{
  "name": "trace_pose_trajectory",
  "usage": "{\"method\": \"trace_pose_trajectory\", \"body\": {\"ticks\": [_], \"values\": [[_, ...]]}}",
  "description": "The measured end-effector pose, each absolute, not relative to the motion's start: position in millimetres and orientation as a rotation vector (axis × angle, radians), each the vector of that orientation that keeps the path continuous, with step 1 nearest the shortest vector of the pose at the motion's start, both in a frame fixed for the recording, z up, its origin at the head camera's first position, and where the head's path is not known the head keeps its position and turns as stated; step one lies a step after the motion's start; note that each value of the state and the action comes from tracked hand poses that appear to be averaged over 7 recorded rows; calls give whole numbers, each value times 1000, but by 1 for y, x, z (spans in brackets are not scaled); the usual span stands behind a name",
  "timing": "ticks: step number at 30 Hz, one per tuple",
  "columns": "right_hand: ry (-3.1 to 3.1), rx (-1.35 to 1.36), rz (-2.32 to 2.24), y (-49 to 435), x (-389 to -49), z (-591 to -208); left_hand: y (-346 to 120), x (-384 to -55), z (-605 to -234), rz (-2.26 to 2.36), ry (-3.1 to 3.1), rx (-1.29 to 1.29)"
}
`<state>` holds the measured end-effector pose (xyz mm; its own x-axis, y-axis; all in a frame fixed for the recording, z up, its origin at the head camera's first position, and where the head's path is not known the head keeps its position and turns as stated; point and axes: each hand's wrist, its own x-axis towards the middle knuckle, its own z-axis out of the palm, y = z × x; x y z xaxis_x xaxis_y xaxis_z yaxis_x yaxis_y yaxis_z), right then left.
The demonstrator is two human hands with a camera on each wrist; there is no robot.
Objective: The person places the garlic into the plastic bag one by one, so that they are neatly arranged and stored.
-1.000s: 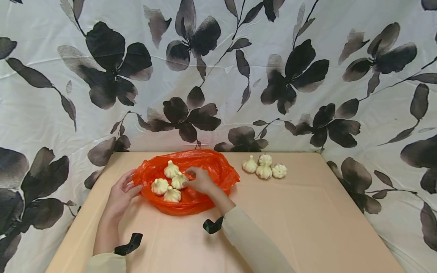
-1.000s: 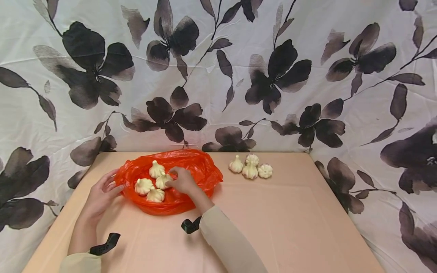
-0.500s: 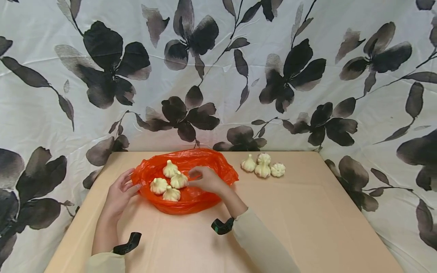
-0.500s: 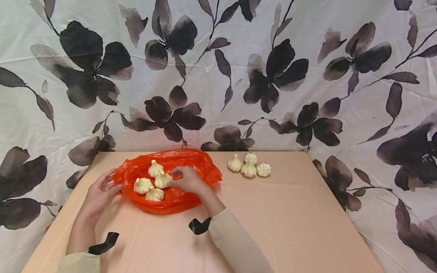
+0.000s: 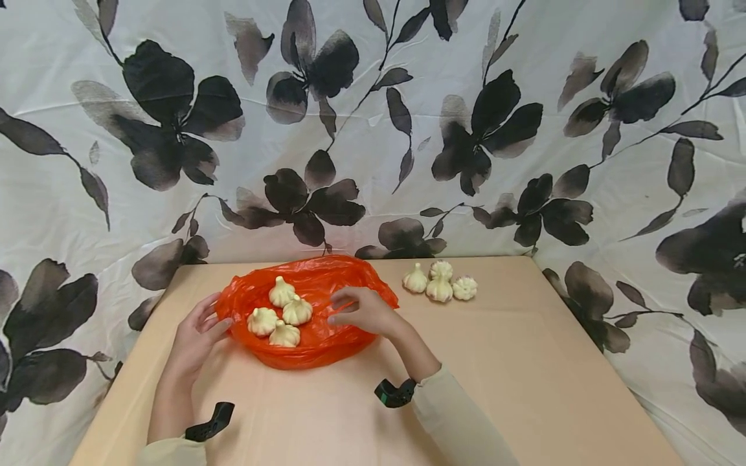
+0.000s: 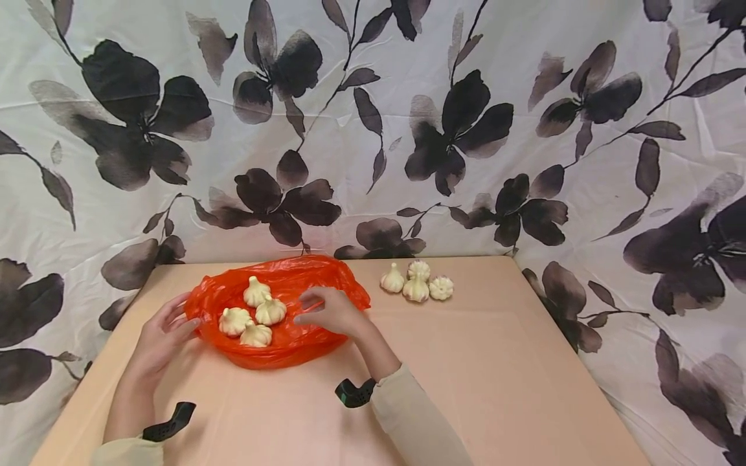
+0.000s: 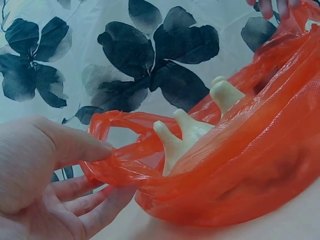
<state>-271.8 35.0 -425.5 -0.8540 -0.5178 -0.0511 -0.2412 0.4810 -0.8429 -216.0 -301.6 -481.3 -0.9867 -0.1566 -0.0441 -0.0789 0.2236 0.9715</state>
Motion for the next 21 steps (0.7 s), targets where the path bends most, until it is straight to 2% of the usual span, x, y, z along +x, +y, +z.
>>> {"method": "trace_pose_trajectory", "body": {"ticks": [21], "values": [[2357, -752, -1393, 77, -270, -426, -296, -219, -485, -1896, -2443, 270]]}}
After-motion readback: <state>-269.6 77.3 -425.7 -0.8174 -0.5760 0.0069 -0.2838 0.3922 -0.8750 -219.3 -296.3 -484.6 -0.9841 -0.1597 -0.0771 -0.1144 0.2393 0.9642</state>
